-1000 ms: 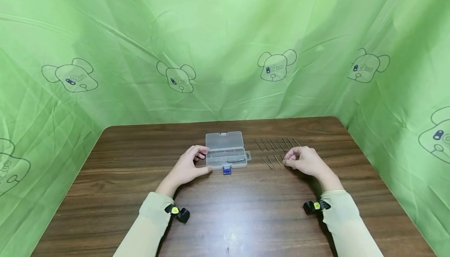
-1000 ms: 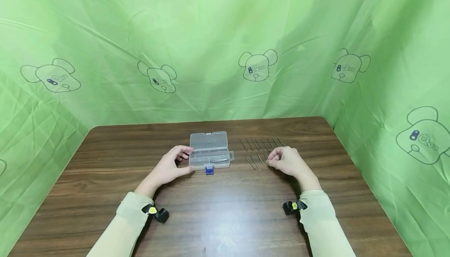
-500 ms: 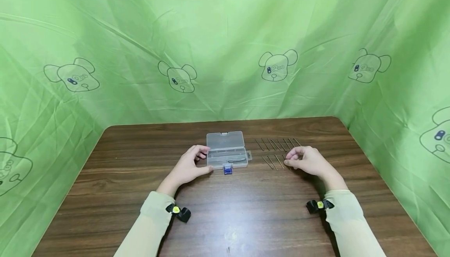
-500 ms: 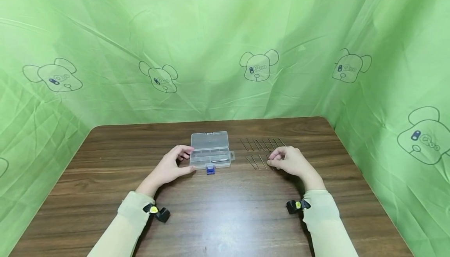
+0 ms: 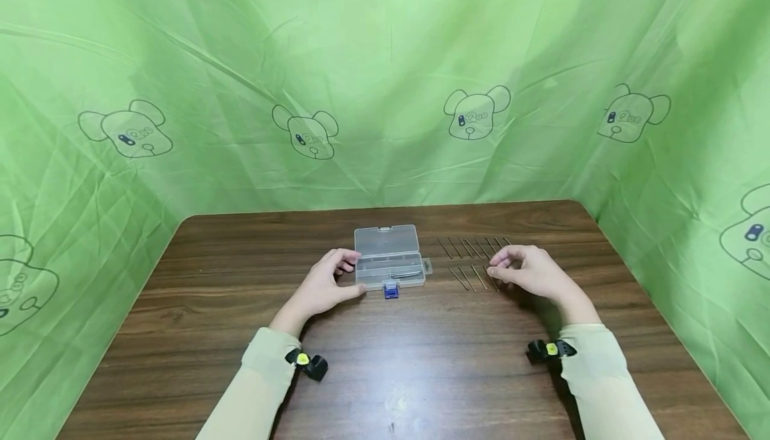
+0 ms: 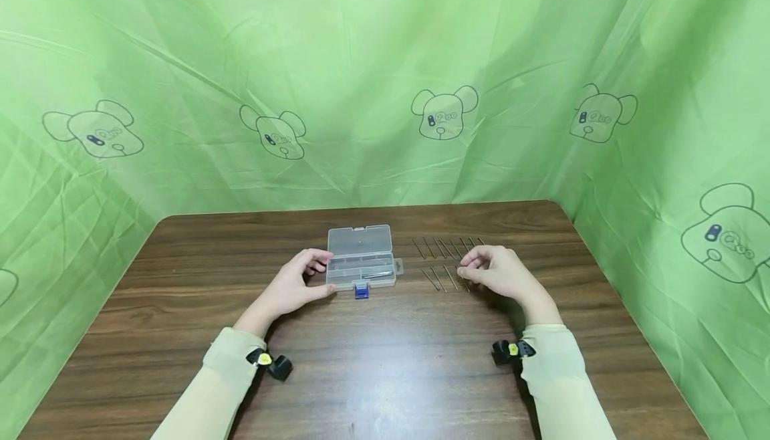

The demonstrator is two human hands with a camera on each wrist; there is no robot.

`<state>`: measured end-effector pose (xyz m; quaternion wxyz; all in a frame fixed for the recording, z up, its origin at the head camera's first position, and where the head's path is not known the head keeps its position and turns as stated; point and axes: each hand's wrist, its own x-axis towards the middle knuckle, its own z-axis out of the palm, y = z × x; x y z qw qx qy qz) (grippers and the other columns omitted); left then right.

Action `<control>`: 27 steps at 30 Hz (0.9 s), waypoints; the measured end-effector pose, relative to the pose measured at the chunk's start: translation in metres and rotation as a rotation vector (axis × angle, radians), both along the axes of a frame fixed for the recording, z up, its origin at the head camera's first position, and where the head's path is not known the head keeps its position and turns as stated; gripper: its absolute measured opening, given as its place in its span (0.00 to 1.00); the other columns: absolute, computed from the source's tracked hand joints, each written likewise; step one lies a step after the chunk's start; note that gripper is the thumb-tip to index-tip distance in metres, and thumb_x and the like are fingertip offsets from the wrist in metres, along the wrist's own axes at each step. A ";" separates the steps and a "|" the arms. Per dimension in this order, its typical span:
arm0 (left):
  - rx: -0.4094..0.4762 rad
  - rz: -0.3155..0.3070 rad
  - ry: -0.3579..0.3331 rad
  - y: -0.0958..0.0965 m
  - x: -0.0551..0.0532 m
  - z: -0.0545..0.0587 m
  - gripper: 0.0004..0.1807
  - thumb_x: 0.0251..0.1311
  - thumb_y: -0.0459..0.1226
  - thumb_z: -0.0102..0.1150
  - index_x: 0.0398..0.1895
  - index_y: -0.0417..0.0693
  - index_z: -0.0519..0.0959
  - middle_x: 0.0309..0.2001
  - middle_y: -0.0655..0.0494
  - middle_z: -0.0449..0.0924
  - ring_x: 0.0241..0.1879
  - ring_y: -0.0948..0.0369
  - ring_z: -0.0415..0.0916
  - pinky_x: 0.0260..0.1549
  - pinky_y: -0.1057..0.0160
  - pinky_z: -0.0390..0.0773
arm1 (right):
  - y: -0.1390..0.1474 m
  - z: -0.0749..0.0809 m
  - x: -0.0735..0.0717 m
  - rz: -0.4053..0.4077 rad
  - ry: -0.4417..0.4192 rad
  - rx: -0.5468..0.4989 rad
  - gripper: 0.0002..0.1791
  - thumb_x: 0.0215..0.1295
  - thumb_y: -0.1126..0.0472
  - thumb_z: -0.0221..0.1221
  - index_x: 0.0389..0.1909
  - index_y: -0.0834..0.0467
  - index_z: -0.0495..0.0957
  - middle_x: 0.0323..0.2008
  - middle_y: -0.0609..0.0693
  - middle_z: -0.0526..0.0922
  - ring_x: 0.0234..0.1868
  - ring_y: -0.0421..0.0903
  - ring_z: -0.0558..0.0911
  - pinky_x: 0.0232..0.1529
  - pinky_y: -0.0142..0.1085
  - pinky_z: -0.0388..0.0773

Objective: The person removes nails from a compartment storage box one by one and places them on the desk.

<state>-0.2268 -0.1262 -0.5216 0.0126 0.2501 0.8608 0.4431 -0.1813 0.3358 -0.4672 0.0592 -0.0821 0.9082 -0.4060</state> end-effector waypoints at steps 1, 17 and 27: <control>-0.001 0.000 0.001 0.000 0.000 0.000 0.35 0.57 0.39 0.84 0.67 0.46 0.79 0.56 0.53 0.81 0.53 0.56 0.81 0.56 0.49 0.80 | -0.003 0.003 -0.001 0.005 0.004 0.002 0.10 0.71 0.54 0.74 0.44 0.56 0.87 0.35 0.48 0.88 0.30 0.50 0.89 0.38 0.35 0.83; 0.006 -0.007 0.005 0.000 0.000 -0.001 0.35 0.56 0.38 0.84 0.67 0.45 0.80 0.58 0.52 0.81 0.53 0.56 0.81 0.57 0.49 0.80 | -0.085 0.048 -0.027 0.157 0.122 -0.020 0.13 0.70 0.52 0.74 0.49 0.54 0.88 0.39 0.45 0.88 0.40 0.45 0.85 0.45 0.39 0.81; 0.003 -0.005 0.008 -0.001 -0.001 0.000 0.35 0.56 0.38 0.83 0.67 0.44 0.79 0.58 0.51 0.82 0.53 0.56 0.81 0.57 0.49 0.81 | -0.124 0.039 -0.040 0.228 0.139 -0.155 0.10 0.69 0.59 0.75 0.48 0.54 0.88 0.38 0.45 0.89 0.42 0.47 0.86 0.47 0.42 0.82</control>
